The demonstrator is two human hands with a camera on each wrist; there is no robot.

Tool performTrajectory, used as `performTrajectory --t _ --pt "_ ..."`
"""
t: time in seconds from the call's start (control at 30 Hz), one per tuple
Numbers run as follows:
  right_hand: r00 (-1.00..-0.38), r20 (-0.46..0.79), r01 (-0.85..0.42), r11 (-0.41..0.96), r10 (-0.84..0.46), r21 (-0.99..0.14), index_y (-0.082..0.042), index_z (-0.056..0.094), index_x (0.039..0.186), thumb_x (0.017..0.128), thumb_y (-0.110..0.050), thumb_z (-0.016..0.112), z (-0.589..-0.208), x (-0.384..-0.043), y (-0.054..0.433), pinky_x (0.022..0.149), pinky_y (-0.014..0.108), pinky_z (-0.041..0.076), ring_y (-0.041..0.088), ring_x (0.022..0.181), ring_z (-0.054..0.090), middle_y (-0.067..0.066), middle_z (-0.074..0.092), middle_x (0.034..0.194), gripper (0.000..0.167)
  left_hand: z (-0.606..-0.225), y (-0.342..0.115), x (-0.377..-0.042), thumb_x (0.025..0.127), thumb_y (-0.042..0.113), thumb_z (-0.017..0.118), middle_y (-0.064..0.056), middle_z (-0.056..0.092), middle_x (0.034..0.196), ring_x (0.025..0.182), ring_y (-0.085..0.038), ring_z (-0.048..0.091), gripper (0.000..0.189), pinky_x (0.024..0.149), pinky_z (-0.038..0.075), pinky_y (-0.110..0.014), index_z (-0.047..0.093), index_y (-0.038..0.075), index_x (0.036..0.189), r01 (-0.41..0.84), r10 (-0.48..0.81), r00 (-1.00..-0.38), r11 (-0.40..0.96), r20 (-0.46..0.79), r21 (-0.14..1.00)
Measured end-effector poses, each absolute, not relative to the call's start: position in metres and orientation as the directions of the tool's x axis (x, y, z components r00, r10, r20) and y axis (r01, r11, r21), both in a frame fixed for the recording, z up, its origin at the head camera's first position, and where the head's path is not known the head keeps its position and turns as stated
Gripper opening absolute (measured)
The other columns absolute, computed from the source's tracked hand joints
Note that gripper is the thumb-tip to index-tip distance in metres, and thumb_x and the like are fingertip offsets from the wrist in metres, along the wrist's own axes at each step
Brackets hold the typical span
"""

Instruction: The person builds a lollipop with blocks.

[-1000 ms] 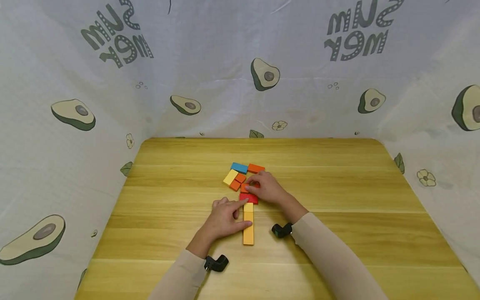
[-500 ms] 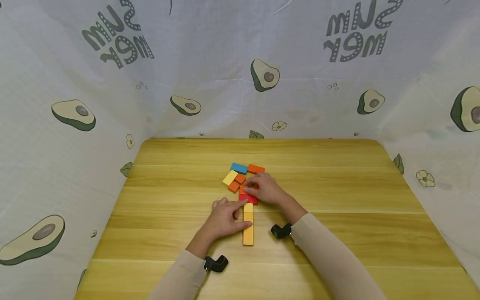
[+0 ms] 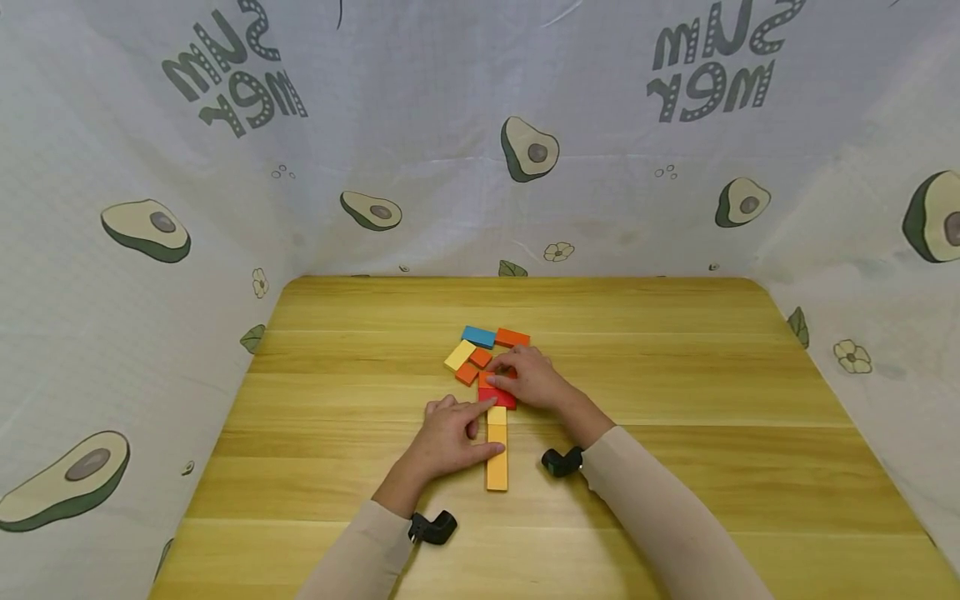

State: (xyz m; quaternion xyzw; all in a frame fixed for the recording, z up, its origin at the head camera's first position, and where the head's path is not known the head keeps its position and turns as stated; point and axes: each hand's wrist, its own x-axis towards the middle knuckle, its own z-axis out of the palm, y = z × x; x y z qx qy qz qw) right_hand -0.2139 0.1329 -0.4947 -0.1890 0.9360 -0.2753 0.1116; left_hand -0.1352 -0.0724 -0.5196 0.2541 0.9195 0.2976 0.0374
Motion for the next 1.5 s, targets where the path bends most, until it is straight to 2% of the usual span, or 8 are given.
performTrajectory --t 0.43,0.63,0.8,0.9,1.0,1.1,1.23,1.5 --pt "-0.895 -0.095 -0.317 0.771 -0.435 -0.552 -0.022 0.075 0.114 0.099 -0.036 0.067 -0.493 -0.215 0.134 0.085 0.045 0.039 0.024 0.103 0.053 0.003 0.063 0.108 0.022 -0.521 -0.073 -0.136 0.084 0.057 0.077 0.015 0.044 0.069 0.071 -0.009 0.035 0.070 0.078 0.024 -0.033 0.062 0.023 0.143 0.447 0.495 -0.865 0.687 0.080 0.573" --pt "-0.895 -0.110 -0.278 0.734 -0.432 -0.620 -0.019 0.074 0.118 0.102 -0.034 0.063 -0.493 -0.218 0.138 0.095 0.047 0.046 0.023 0.106 0.058 0.002 0.068 0.111 0.024 -0.521 -0.073 -0.136 0.084 0.057 0.077 0.015 0.046 0.070 0.072 -0.009 0.035 0.070 0.079 0.024 -0.033 0.062 0.024 0.143 0.439 0.491 -0.868 0.691 0.073 0.574" --pt "-0.903 -0.130 -0.230 0.718 -0.409 -0.658 -0.013 0.071 0.123 0.105 -0.018 0.054 -0.484 -0.222 0.153 0.095 0.045 0.049 0.024 0.101 0.057 0.008 0.066 0.115 0.026 -0.520 -0.073 -0.136 0.083 0.056 0.078 0.014 0.047 0.069 0.072 -0.009 0.035 0.070 0.079 0.024 -0.033 0.062 0.024 0.143 0.448 0.494 -0.865 0.679 0.090 0.581" --pt "-0.893 -0.166 -0.224 0.734 -0.418 -0.641 -0.013 0.071 0.124 0.098 -0.002 0.049 -0.478 -0.223 0.163 0.093 0.045 0.048 0.026 0.100 0.056 0.012 0.063 0.113 0.036 -0.519 -0.073 -0.136 0.083 0.056 0.078 0.014 0.047 0.069 0.072 -0.008 0.035 0.071 0.080 0.024 -0.033 0.062 0.022 0.143 0.452 0.496 -0.863 0.671 0.097 0.587" --pt "-0.857 -0.216 -0.251 0.745 -0.468 -0.618 -0.014 0.069 0.128 0.091 0.004 0.048 -0.474 -0.222 0.172 0.096 0.048 0.049 0.028 0.105 0.057 0.014 0.061 0.119 0.047 -0.518 -0.074 -0.135 0.083 0.056 0.078 0.014 0.048 0.069 0.072 -0.008 0.035 0.071 0.080 0.024 -0.033 0.062 0.022 0.143 0.447 0.495 -0.864 0.675 0.089 0.586" --pt "-0.824 -0.245 -0.288 0.750 -0.511 -0.595 -0.015 0.067 0.132 0.092 0.002 0.051 -0.474 -0.222 0.176 0.099 0.051 0.049 0.029 0.109 0.059 0.015 0.061 0.125 0.047 -0.517 -0.074 -0.135 0.083 0.057 0.078 0.014 0.047 0.069 0.072 -0.009 0.034 0.071 0.080 0.024 -0.034 0.062 0.022 0.143 0.442 0.493 -0.866 0.678 0.083 0.588" --pt "-0.818 -0.250 -0.287 0.745 -0.518 -0.602 -0.012 0.066 0.132 0.094 -0.004 0.059 -0.474 -0.222 0.179 0.099 0.051 0.049 0.028 0.108 0.059 0.016 0.062 0.125 0.039 -0.516 -0.074 -0.134 0.083 0.056 0.078 0.015 0.046 0.069 0.072 -0.009 0.034 0.071 0.080 0.024 -0.034 0.062 0.022 0.143 0.440 0.494 -0.866 0.677 0.079 0.590" --pt "-0.846 -0.238 -0.251 0.750 -0.477 -0.612 -0.009 0.066 0.122 0.095 -0.019 0.071 -0.479 -0.221 0.182 0.092 0.042 0.052 0.019 0.095 0.060 0.006 0.067 0.106 0.029 -0.517 -0.073 -0.135 0.083 0.058 0.077 0.015 0.046 0.070 0.072 -0.008 0.033 0.071 0.080 0.024 -0.033 0.062 0.022 0.143 0.446 0.496 -0.864 0.672 0.089 0.591"
